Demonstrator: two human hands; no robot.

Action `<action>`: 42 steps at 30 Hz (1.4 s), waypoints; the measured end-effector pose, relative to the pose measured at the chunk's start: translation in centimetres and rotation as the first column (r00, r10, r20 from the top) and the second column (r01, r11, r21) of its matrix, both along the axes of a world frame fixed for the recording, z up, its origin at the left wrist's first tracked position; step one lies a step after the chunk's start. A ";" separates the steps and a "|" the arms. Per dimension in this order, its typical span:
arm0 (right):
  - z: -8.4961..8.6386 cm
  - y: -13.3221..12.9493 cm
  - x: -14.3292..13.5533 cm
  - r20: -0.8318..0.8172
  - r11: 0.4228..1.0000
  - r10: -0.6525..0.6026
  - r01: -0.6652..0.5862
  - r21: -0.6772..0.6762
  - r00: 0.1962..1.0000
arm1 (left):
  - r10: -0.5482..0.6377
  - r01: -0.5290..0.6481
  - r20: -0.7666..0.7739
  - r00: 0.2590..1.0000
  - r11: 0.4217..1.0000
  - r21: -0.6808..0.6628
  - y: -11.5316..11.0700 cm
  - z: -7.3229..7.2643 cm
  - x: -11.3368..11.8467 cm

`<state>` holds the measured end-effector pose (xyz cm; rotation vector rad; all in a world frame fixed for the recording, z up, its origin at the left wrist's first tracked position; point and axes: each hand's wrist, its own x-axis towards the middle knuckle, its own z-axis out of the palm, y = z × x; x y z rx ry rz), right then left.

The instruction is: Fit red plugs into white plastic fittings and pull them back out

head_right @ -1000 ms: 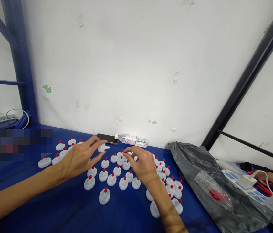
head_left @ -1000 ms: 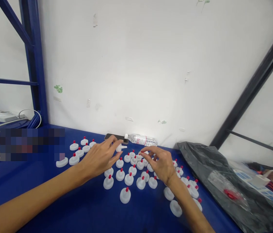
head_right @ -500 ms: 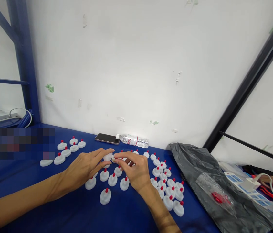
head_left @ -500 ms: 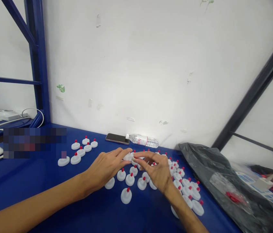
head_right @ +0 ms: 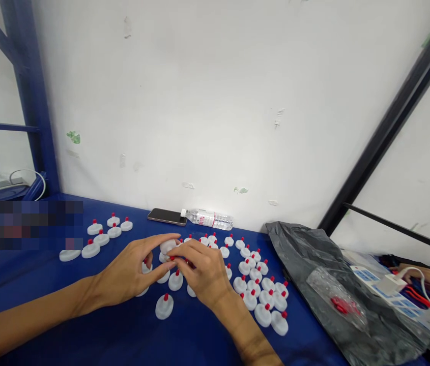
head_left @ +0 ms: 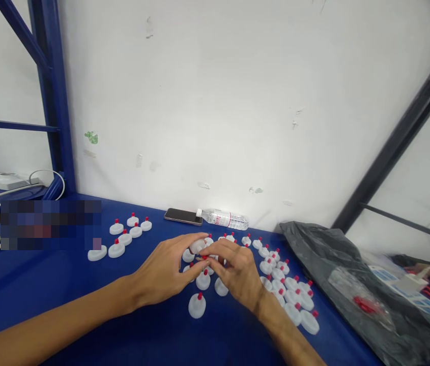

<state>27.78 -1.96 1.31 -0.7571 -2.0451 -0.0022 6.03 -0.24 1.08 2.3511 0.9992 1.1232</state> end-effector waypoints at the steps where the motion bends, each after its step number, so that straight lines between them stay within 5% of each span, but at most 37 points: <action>1: -0.2 0.1 0.0 0.028 1.000 0.004 -0.005 0.008 1.000 | -0.016 0.016 0.017 1.000 1.000 -0.005 0.0 0.1 0.1; 13: -0.5 -0.1 0.0 0.164 0.998 -0.010 0.001 0.059 0.986 | -0.093 0.129 0.195 0.976 0.975 -0.180 0.3 0.1 0.6; 23: -0.6 -0.1 -0.4 0.141 0.997 0.022 -0.032 0.067 0.990 | -0.160 0.165 0.135 0.978 0.986 -0.022 0.1 0.8 0.2; 34: 0.2 0.6 1.2 0.117 0.968 -0.222 0.233 -0.092 0.968 | 0.194 -0.193 0.049 0.980 0.981 -0.038 4.2 -0.4 -1.5; 42: 0.9 0.8 2.4 0.149 0.957 -0.267 0.280 -0.074 0.952 | 0.208 -0.219 -0.101 0.973 0.969 -0.116 6.9 -1.8 -2.7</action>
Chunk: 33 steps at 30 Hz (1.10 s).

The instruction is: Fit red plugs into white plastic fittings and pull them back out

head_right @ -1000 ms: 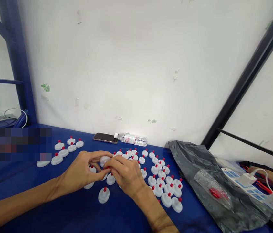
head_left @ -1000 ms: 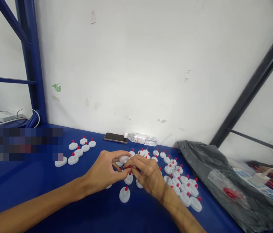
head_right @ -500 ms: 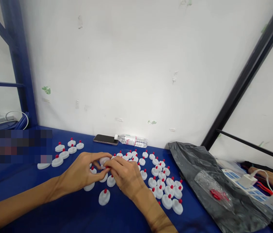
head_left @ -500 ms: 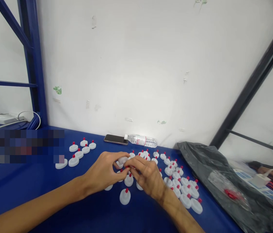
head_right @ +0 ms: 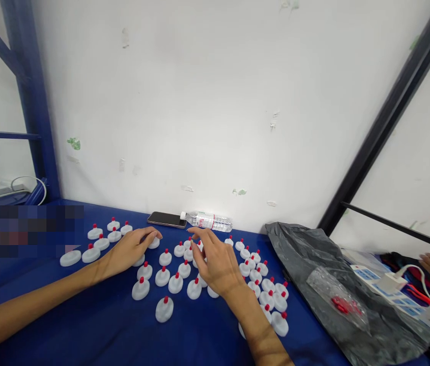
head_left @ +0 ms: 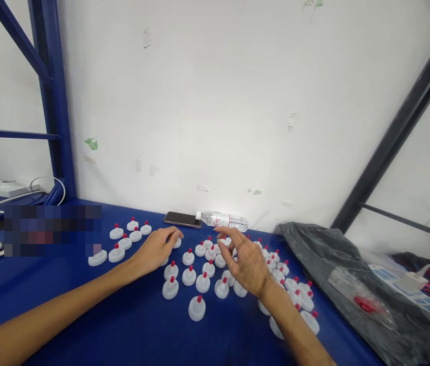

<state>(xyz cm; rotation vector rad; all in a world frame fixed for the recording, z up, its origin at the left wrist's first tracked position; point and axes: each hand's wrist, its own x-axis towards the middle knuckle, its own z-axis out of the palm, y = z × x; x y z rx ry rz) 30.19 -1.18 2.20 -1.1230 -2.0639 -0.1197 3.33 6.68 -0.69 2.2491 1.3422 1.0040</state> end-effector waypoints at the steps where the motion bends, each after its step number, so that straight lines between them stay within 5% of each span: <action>1: 0.1 0.0 0.1 0.002 1.000 0.001 -0.001 -0.005 1.000 | -0.004 0.004 -0.008 1.000 1.000 -0.009 0.1 -0.3 0.0; 6: 1.0 0.3 1.9 -0.044 0.995 -0.094 0.093 -0.028 0.995 | -0.025 0.024 -0.036 0.999 0.999 -0.026 0.0 -1.3 0.3; 12: 2.0 2.0 8.8 -0.239 0.921 -0.382 0.345 -0.183 0.892 | -0.041 0.039 -0.056 0.998 0.999 -0.031 -0.6 -1.5 0.8; 19: -0.1 2.9 16.4 -0.399 0.841 -0.500 0.322 -0.434 0.769 | -0.042 0.039 -0.048 0.998 0.998 -0.046 -0.4 -1.6 0.9; 27: -1.7 4.4 14.7 -0.586 0.822 -0.443 0.048 -0.567 0.678 | -0.057 0.056 -0.028 0.998 0.998 -0.038 -0.4 -1.8 0.8; 33: -1.6 4.8 12.3 -0.625 0.834 -0.348 -0.074 -0.547 0.699 | -0.068 0.066 -0.042 0.997 0.997 -0.039 -0.5 -2.1 0.8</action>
